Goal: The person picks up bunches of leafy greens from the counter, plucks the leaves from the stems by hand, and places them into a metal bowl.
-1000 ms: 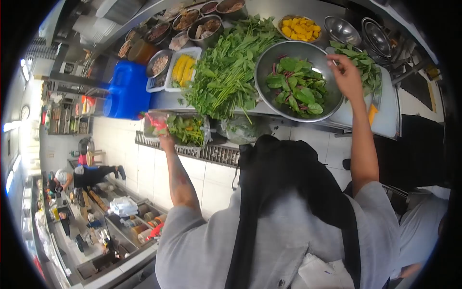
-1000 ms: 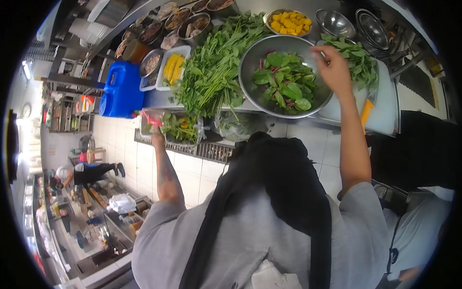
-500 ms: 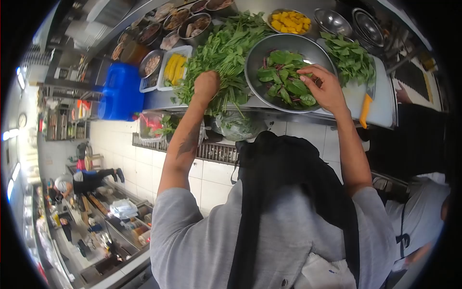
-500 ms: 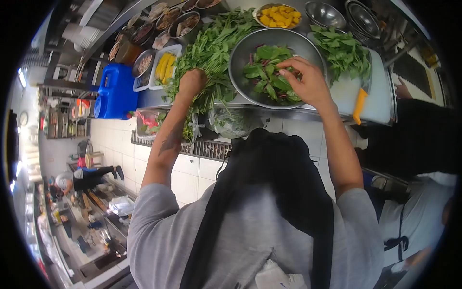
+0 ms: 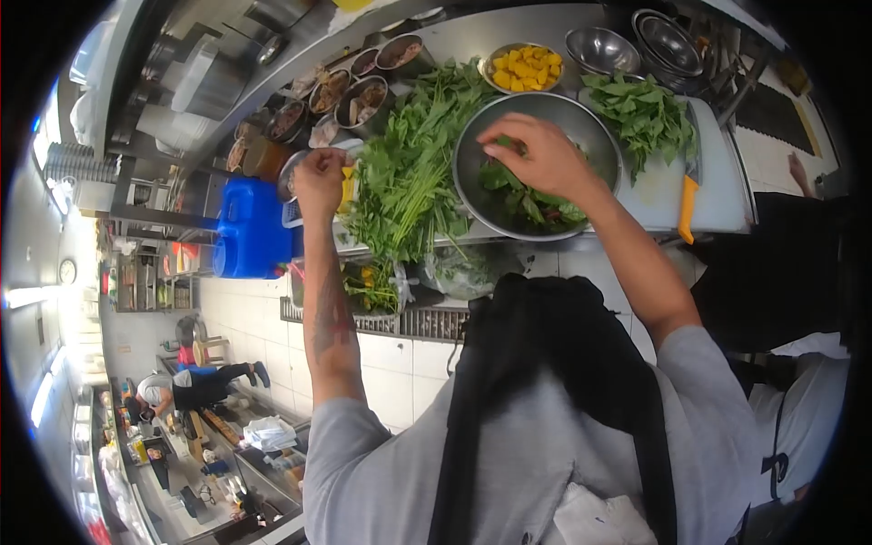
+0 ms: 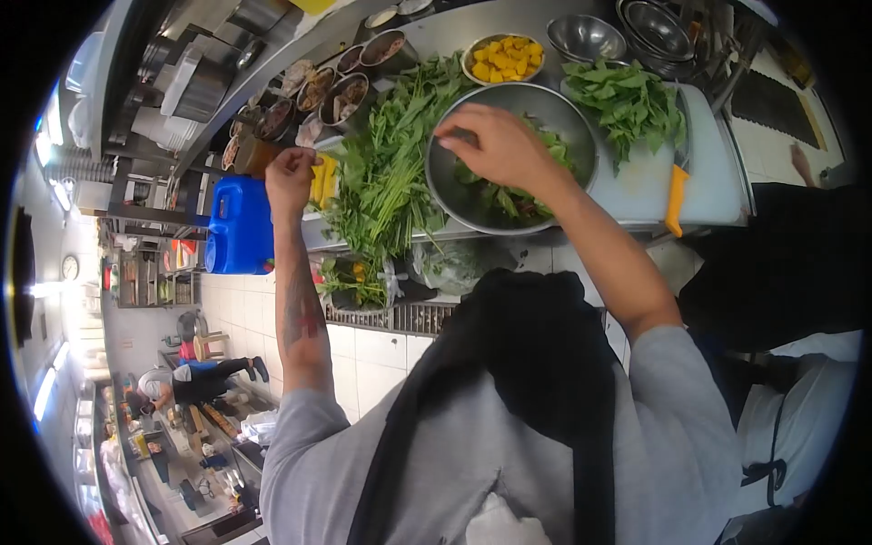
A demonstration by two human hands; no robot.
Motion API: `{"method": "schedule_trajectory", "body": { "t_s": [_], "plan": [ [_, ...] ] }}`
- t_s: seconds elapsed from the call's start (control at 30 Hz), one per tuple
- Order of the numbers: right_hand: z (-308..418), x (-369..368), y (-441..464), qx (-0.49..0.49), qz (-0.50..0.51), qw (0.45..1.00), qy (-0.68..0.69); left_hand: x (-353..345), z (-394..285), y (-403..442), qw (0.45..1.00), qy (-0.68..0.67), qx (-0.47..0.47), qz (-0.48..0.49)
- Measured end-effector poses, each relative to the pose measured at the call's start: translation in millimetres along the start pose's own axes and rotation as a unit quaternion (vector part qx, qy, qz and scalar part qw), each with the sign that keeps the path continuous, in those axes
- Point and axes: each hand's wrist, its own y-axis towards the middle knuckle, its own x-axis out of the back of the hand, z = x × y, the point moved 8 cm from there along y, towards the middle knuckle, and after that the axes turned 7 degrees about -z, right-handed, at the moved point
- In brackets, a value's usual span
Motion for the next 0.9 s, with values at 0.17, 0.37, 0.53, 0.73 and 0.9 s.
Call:
{"method": "schedule_trajectory", "body": {
  "t_s": [0.17,0.37,0.53,0.73,0.9],
  "plan": [
    [28,-23,35,0.095,-0.027,0.995,-0.005,6,-70,-34,0.999,-0.053,0.009,-0.006],
    [56,-46,62,0.178,-0.048,0.982,-0.043,-3,-105,-55,0.997,-0.075,0.007,0.014],
    [64,-60,62,0.187,-0.001,0.979,-0.085,-22,-113,-63,0.991,-0.130,-0.018,0.033],
    [36,-64,49,0.143,-0.075,0.962,-0.219,-61,-147,-87,0.980,0.112,-0.164,-0.005],
    [-116,27,72,-0.216,-0.108,0.953,-0.183,-85,-177,-103,0.995,0.038,-0.093,0.027]
  ]
}}
